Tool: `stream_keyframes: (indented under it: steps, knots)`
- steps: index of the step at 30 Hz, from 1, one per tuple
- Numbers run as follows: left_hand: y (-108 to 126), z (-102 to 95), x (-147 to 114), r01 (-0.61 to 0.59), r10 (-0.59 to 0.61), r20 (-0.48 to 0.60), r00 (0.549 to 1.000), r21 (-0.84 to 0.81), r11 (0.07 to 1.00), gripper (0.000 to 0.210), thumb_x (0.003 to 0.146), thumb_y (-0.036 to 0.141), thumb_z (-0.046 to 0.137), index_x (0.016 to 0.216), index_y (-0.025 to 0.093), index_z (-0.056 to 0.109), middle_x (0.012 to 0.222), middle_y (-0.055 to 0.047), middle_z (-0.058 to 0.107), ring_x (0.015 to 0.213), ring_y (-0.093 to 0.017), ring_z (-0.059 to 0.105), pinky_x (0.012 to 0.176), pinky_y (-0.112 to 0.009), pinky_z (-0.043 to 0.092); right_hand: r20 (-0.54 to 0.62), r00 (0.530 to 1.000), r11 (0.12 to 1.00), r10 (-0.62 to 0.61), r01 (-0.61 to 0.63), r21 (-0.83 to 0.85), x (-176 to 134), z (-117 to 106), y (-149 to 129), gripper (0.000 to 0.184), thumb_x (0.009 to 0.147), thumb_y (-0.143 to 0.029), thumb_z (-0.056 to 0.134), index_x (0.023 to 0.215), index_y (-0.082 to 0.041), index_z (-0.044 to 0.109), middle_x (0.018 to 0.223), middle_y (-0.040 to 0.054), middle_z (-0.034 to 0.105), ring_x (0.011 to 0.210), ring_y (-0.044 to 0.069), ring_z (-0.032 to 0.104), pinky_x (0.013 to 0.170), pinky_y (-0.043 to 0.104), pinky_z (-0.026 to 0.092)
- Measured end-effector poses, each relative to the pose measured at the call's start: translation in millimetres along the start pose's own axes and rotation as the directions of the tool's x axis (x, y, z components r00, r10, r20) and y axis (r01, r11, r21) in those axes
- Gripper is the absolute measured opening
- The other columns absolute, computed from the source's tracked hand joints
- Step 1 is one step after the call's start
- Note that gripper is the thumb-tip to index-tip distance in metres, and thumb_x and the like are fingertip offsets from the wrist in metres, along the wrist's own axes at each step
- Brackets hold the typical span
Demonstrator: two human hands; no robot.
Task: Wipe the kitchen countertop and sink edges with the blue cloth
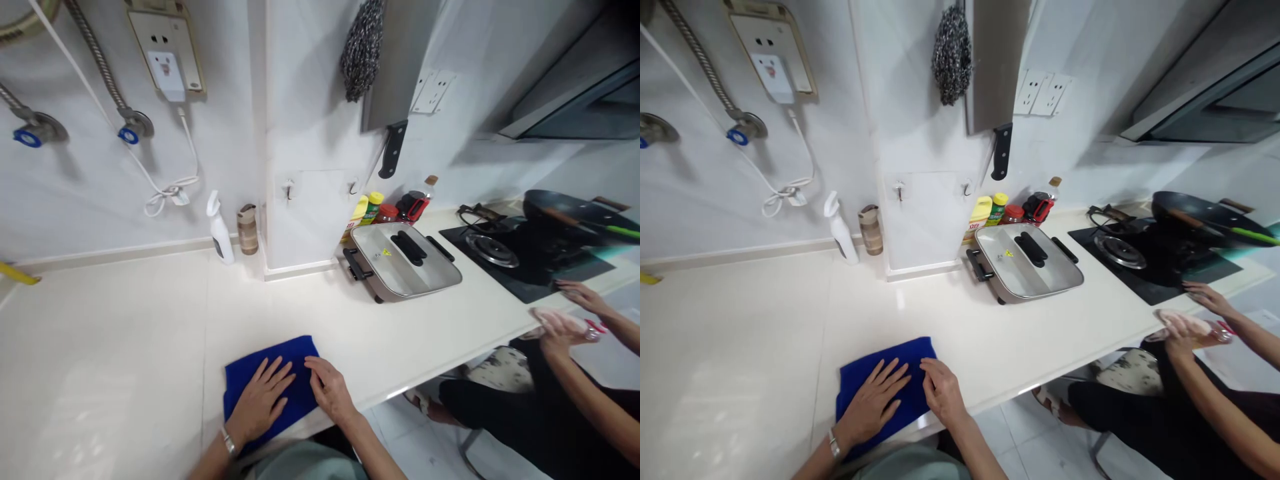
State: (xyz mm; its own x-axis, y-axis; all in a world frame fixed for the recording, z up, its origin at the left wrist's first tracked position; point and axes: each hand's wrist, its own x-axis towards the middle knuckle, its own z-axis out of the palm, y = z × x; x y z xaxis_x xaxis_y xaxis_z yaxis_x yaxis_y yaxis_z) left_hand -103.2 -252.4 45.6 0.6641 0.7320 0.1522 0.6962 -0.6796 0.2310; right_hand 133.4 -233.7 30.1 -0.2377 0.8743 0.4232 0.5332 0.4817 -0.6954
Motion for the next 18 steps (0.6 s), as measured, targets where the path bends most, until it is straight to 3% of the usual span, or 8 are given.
stream_keyframes:
  steps: [4, 7, 10, 13, 14, 18]
  knots:
    - [-33.8, -15.4, -54.6, 0.094, -0.095, 0.017, 0.995, 0.062, 0.994, 0.059, 0.1, 0.024, 0.046, 0.155, 0.033, 0.029, 0.158, -0.001, 0.036, 0.147, -0.024, 0.032, 0.117, -0.054, 0.038, -0.014, 1.0, 1.0, -0.014, 0.014, -0.018, -5.8, -13.6, 15.6, 0.04, 0.092, -0.011, 0.042, 0.122, -0.023, 0.065, 0.118, 0.009, 0.071, 0.112, 0.02, 0.066, 0.097, 0.041, 0.059]
    - [-55.0, -15.0, -84.7, 0.282, -0.275, -0.071, 0.959, 0.13, 0.951, 0.057, 0.1, 0.03, 0.046, 0.155, 0.033, 0.03, 0.156, -0.001, 0.04, 0.145, -0.025, 0.035, 0.114, -0.056, 0.041, -0.068, 0.998, 0.997, 0.008, -0.014, -0.081, -22.0, -26.6, 39.2, 0.036, 0.094, -0.014, 0.044, 0.121, -0.023, 0.066, 0.118, 0.0091, 0.071, 0.111, 0.021, 0.067, 0.095, 0.041, 0.06]
    - [-54.3, -5.7, -88.7, 0.501, -0.455, -0.235, 0.859, 0.204, 0.841, 0.056, 0.1, 0.028, 0.042, 0.155, 0.03, 0.03, 0.156, -0.003, 0.04, 0.146, -0.028, 0.034, 0.112, -0.059, 0.042, -0.138, 0.99, 0.989, 0.012, -0.032, -0.143, -40.0, -37.2, 65.8, 0.032, 0.095, -0.019, 0.047, 0.119, -0.023, 0.068, 0.119, 0.0094, 0.07, 0.113, 0.023, 0.066, 0.096, 0.043, 0.06]
    - [-43.2, 2.6, -71.9, 0.644, -0.544, -0.366, 0.755, 0.256, 0.721, 0.061, 0.098, 0.023, 0.04, 0.157, 0.024, 0.028, 0.16, -0.009, 0.032, 0.149, -0.032, 0.025, 0.113, -0.06, 0.039, -0.161, 0.987, 0.983, 0.025, -0.054, -0.177, -50.9, -39.9, 88.8, 0.03, 0.095, -0.024, 0.047, 0.117, -0.024, 0.068, 0.122, 0.0095, 0.069, 0.116, 0.025, 0.065, 0.097, 0.047, 0.059]
    - [-41.4, 3.2, -65.5, 0.655, -0.543, -0.384, 0.747, 0.284, 0.701, 0.063, 0.097, 0.019, 0.04, 0.158, 0.023, 0.025, 0.161, -0.009, 0.029, 0.15, -0.032, 0.023, 0.114, -0.06, 0.038, -0.176, 0.984, 0.981, 0.026, -0.059, -0.186, -52.5, -38.8, 94.8, 0.03, 0.095, -0.025, 0.048, 0.116, -0.024, 0.068, 0.122, 0.0091, 0.069, 0.115, 0.025, 0.066, 0.096, 0.046, 0.059]
    - [-53.8, -8.3, -50.9, 0.405, -0.339, -0.23, 0.912, 0.388, 0.828, 0.074, 0.09, 0.011, 0.041, 0.159, 0.025, 0.02, 0.161, -0.004, 0.03, 0.148, -0.027, 0.029, 0.116, -0.051, 0.04, -0.255, 0.966, 0.968, -0.031, -0.035, -0.249, -52.1, -31.0, 108.3, 0.027, 0.094, -0.03, 0.049, 0.11, -0.025, 0.07, 0.113, 0.0078, 0.072, 0.103, 0.025, 0.07, 0.084, 0.042, 0.064]
